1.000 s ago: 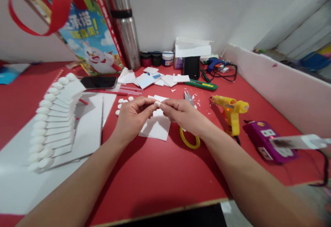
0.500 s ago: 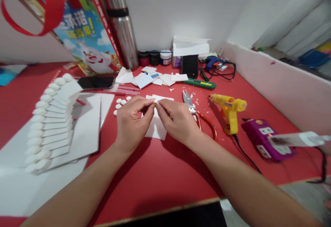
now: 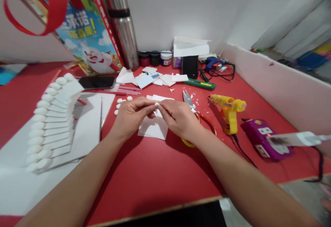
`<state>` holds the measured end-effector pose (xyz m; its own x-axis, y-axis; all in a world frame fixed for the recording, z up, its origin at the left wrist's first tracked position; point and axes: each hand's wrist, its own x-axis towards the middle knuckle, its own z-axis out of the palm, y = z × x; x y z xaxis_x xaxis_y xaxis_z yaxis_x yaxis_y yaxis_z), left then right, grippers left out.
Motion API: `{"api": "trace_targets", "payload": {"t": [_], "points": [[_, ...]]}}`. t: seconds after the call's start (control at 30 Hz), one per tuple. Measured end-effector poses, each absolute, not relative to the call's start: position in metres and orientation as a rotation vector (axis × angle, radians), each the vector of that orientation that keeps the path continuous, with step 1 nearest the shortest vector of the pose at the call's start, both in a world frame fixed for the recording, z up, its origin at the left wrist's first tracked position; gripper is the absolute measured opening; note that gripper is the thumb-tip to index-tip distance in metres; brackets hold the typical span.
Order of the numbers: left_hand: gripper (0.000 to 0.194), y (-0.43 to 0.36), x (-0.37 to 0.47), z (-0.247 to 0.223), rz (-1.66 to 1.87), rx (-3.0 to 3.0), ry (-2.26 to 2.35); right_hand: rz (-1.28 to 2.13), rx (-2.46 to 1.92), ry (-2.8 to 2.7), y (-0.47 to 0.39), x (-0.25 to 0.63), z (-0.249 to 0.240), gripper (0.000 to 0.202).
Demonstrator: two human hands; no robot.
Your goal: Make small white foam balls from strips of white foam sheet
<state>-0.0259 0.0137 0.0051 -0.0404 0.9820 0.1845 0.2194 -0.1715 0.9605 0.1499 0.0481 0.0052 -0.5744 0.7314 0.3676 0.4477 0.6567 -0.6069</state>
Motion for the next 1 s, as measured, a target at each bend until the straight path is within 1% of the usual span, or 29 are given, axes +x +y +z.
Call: {"api": "trace_targets", "payload": {"t": [0.07, 0.13, 0.17, 0.23, 0.33, 0.4, 0.47, 0.6, 0.67, 0.8, 0.87, 1.0], "points": [[0.010, 0.013, -0.025, 0.005, 1.303, 1.607, 1.361, 0.641, -0.931, -2.237, 0.048, 0.148, 0.005, 0.029], [0.012, 0.012, -0.024, 0.004, 1.335, 1.743, 1.395, 0.791, -0.986, -2.155, 0.048, 0.147, 0.007, 0.033], [0.013, 0.011, -0.024, 0.004, 1.343, 1.789, 1.414, 0.944, -1.035, -2.068, 0.049, 0.147, 0.008, 0.036], [0.013, 0.012, -0.025, 0.001, 1.349, 1.819, 1.442, 1.393, -1.111, -1.779, 0.053, 0.148, 0.012, 0.043], [0.014, 0.013, -0.028, -0.002, 1.352, 1.728, 1.431, 2.049, -1.044, -1.246, 0.059, 0.153, 0.018, 0.046], [0.016, 0.014, -0.030, -0.002, 1.317, 1.669, 1.393, 2.318, -0.935, -1.062, 0.062, 0.157, 0.021, 0.045], [0.016, 0.014, -0.031, -0.001, 1.281, 1.637, 1.359, 2.454, -0.864, -0.978, 0.062, 0.159, 0.023, 0.041], [0.015, 0.013, -0.031, 0.002, 1.265, 1.602, 1.291, 2.485, -0.786, -0.891, 0.060, 0.160, 0.024, 0.026], [0.015, 0.013, -0.031, 0.002, 1.268, 1.574, 1.264, 2.471, -0.779, -0.877, 0.059, 0.159, 0.025, 0.023], [0.016, 0.014, -0.030, 0.002, 1.276, 1.524, 1.248, 2.332, -0.847, -1.008, 0.058, 0.158, 0.025, 0.017], [0.017, 0.014, -0.030, 0.002, 1.287, 1.496, 1.254, 2.235, -0.866, -1.146, 0.057, 0.158, 0.024, 0.017], [0.017, 0.013, -0.029, 0.002, 1.291, 1.441, 1.283, 1.941, -0.888, -1.550, 0.055, 0.157, 0.020, 0.029]]}}
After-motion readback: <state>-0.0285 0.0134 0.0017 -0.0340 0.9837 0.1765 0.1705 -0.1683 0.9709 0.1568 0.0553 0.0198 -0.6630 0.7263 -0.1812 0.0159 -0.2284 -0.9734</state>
